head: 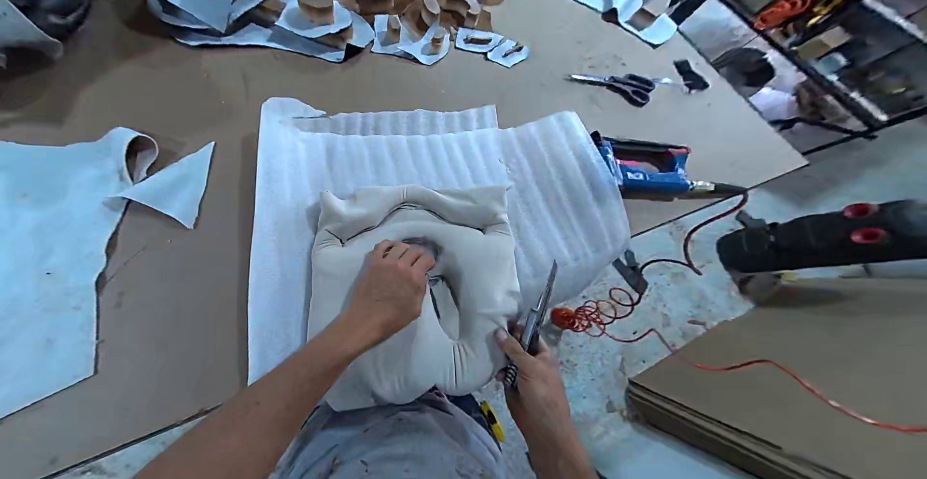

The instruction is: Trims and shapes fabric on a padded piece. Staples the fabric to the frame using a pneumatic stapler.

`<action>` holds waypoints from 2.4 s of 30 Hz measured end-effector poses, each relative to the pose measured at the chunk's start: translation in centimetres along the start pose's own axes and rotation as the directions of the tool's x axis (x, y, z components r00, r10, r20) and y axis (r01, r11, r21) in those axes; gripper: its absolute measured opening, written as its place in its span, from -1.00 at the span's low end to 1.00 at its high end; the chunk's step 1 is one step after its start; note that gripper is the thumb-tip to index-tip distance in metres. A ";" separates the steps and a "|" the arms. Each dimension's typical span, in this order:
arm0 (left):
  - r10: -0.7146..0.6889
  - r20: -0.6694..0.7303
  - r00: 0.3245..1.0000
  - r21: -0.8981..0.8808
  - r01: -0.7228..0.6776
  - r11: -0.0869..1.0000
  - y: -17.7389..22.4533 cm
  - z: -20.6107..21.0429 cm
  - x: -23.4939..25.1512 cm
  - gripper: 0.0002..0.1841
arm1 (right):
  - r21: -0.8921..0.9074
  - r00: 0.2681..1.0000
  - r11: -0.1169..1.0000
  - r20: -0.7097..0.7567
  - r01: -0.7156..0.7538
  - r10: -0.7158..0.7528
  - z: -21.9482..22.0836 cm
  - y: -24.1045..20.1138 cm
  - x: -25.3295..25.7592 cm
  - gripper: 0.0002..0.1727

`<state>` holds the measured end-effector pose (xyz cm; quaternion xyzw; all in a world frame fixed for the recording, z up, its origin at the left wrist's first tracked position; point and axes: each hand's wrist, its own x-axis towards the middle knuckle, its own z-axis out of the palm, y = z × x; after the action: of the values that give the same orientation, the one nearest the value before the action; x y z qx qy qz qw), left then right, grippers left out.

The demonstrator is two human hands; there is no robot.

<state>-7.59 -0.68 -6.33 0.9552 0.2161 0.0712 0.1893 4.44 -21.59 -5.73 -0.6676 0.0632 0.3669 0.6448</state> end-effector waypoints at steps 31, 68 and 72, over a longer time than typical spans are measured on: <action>0.262 0.157 0.952 -0.134 -0.243 0.961 5.2 2.9 -10.0 -0.75 | -0.877 0.890 0.406 0.051 0.257 -0.454 -3.3 4.4 -20.7 -0.54; 0.247 -0.075 0.966 -0.124 -0.255 0.959 5.2 3.6 -12.2 -0.67 | -0.693 0.726 -0.554 0.654 0.461 -0.212 1.4 -2.3 -12.6 -0.72; 0.258 -0.084 0.962 -0.149 -0.269 0.952 5.0 3.5 -12.3 -0.68 | -0.743 0.764 -0.510 0.603 0.434 -0.229 2.0 -1.9 -12.7 -0.75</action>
<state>-15.96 -11.42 -8.30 0.9546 0.0863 0.1431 0.2465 -4.56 -24.40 3.27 -0.8418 -0.5293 0.0557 -0.0898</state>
